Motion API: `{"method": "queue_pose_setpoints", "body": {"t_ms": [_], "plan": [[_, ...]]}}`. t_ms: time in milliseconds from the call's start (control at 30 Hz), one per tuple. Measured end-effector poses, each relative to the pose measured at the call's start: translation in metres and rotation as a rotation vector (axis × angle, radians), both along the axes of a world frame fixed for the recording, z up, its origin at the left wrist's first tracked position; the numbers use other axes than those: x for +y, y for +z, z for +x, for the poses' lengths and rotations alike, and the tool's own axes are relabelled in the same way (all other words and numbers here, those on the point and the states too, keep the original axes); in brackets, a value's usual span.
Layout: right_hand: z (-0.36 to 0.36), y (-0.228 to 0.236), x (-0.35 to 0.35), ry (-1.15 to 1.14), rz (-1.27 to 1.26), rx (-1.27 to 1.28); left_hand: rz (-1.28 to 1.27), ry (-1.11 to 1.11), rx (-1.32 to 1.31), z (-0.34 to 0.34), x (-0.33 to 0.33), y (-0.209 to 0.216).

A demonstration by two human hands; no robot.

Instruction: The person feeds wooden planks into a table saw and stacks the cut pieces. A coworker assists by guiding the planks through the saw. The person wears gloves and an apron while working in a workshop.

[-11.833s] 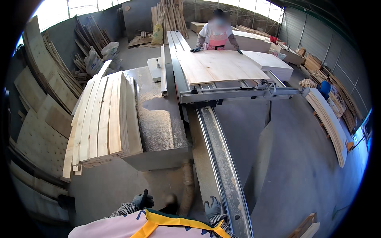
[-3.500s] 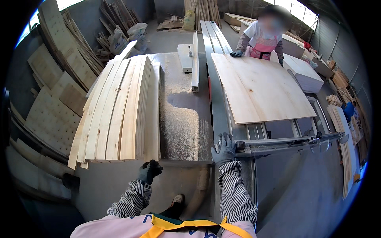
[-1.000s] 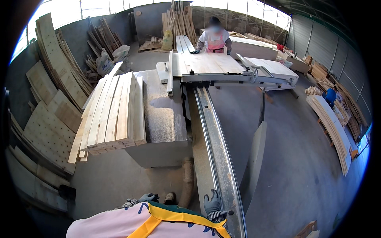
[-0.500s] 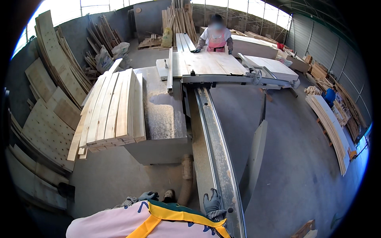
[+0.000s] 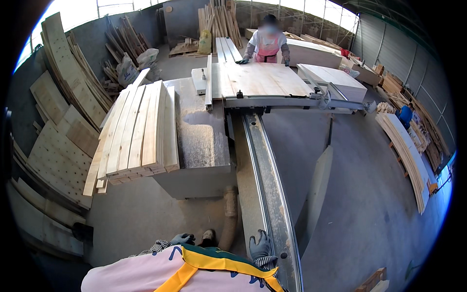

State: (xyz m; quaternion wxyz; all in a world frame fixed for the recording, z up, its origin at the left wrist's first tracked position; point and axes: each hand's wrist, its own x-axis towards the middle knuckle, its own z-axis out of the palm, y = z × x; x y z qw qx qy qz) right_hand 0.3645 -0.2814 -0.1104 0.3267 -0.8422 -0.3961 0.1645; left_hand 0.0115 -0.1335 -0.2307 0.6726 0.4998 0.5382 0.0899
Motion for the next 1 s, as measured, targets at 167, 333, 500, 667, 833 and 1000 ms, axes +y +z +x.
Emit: {"method": "queue_pose_setpoints", "body": {"t_ms": [167, 333, 500, 667, 833, 1000], "plan": [[-0.002, 0.0, 0.002, -0.01, -0.037, -0.044, -0.053, 0.009, 0.027, 0.001, 0.001, -0.005], [0.002, -0.011, 0.016, 0.065, -0.008, -0.117, -0.04, -0.023, 0.08, -0.002, 0.005, 0.005], [0.023, -0.002, 0.068, 0.112, -0.028, -0.074, -0.065, 0.01, 0.095, -0.005, 0.014, 0.015], [0.059, 0.019, 0.19, 0.216, 0.006, -0.049, -0.146, 0.072, 0.144, -0.012, 0.026, 0.016], [0.105, 0.047, 0.349, 0.379, 0.071, -0.319, -0.3, 0.211, 0.176, -0.005, 0.057, 0.033], [0.115, 0.075, 0.512, 0.46, 0.052, -0.501, -0.436, 0.392, 0.178, -0.003, 0.086, 0.059]]}}
